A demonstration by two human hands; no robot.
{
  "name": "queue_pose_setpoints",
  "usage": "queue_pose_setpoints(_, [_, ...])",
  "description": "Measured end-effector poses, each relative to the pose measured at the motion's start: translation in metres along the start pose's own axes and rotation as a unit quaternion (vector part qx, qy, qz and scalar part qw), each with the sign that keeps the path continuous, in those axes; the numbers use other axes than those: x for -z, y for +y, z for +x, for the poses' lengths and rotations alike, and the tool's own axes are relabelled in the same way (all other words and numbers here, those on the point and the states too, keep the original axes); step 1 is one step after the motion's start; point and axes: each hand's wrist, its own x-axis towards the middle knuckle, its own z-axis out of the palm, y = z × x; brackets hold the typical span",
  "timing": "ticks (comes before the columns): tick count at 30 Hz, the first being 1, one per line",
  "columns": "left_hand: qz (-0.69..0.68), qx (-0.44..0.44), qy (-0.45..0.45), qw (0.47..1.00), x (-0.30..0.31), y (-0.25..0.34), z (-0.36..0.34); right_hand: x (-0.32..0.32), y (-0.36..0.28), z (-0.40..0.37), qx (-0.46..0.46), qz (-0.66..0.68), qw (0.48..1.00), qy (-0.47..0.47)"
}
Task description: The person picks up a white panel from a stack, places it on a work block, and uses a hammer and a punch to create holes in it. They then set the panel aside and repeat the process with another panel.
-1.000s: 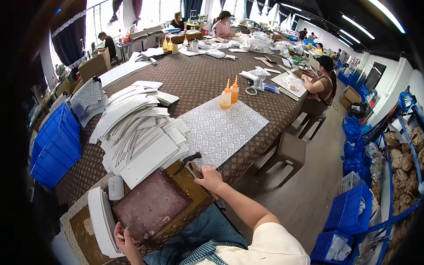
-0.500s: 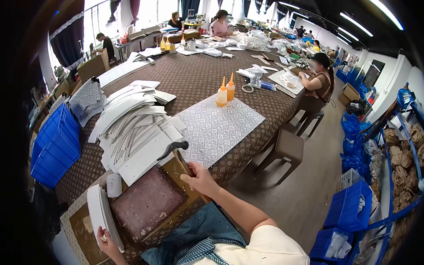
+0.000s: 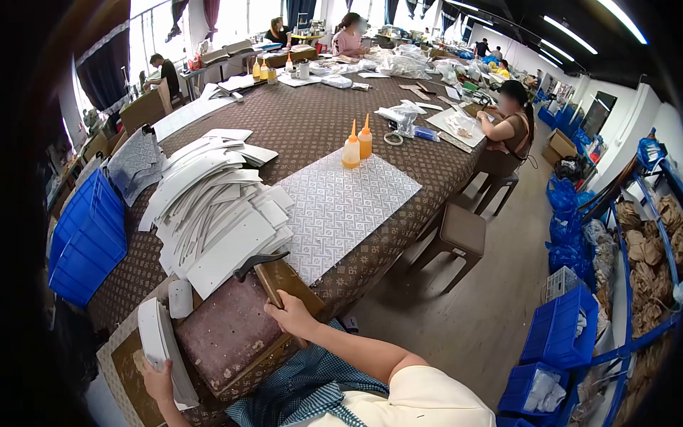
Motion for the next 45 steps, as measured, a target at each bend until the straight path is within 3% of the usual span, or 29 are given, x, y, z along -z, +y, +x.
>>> queue_pose_setpoints(5, [-0.004, -0.02, -0.048, 0.999, 0.014, 0.003, 0.006, -0.012, 0.008, 0.007, 0.009, -0.06, 0.998, 0.007])
queue_pose_setpoints(9, [-0.125, -0.058, -0.018, 0.99, 0.013, -0.009, 0.013, -0.01, 0.011, 0.006, 0.023, -0.048, 0.998, 0.029])
queue_pose_setpoints(14, [-0.208, -0.043, -0.003, 0.977, -0.005, -0.048, 0.038, -0.01, 0.012, 0.009, 0.008, -0.036, 0.998, 0.04])
queue_pose_setpoints(20, [-0.292, -0.038, 0.022, 0.955, 0.002, -0.05, 0.041, -0.009, 0.006, 0.007, -0.005, -0.051, 0.998, 0.032])
queue_pose_setpoints(25, [-0.408, -0.083, 0.032, 0.908, 0.016, -0.035, 0.045, -0.011, 0.011, 0.009, -0.007, -0.043, 0.998, 0.036])
queue_pose_setpoints(29, [-0.498, -0.145, -0.001, 0.855, 0.044, 0.011, 0.021, -0.012, 0.019, 0.011, -0.019, 0.005, 0.997, 0.07])
queue_pose_setpoints(31, [-0.498, -0.167, -0.033, 0.85, 0.063, 0.049, 0.0, -0.007, 0.008, 0.006, -0.008, 0.058, 0.997, 0.051])
queue_pose_setpoints(33, [-0.432, -0.178, -0.058, 0.882, 0.073, 0.077, -0.014, 0.001, 0.006, -0.001, -0.003, 0.069, 0.996, 0.062])
queue_pose_setpoints(34, [-0.328, -0.26, -0.001, 0.908, 0.064, 0.081, -0.011, 0.003, 0.004, -0.004, -0.009, 0.083, 0.993, 0.084])
queue_pose_setpoints(35, [-0.288, -0.258, -0.031, 0.922, 0.069, 0.092, -0.017, 0.01, 0.003, -0.01, 0.004, 0.066, 0.994, 0.082])
queue_pose_setpoints(38, [-0.269, -0.243, -0.127, 0.923, 0.065, 0.118, -0.033, 0.028, -0.005, -0.023, 0.007, 0.062, 0.995, 0.079])
queue_pose_setpoints(40, [-0.215, -0.311, -0.135, 0.916, 0.056, 0.126, -0.04, 0.036, -0.012, -0.029, 0.002, 0.055, 0.996, 0.076])
queue_pose_setpoints(45, [-0.207, -0.379, -0.167, 0.887, 0.015, 0.131, -0.052, 0.032, -0.021, -0.037, 0.016, 0.042, 0.999, 0.023])
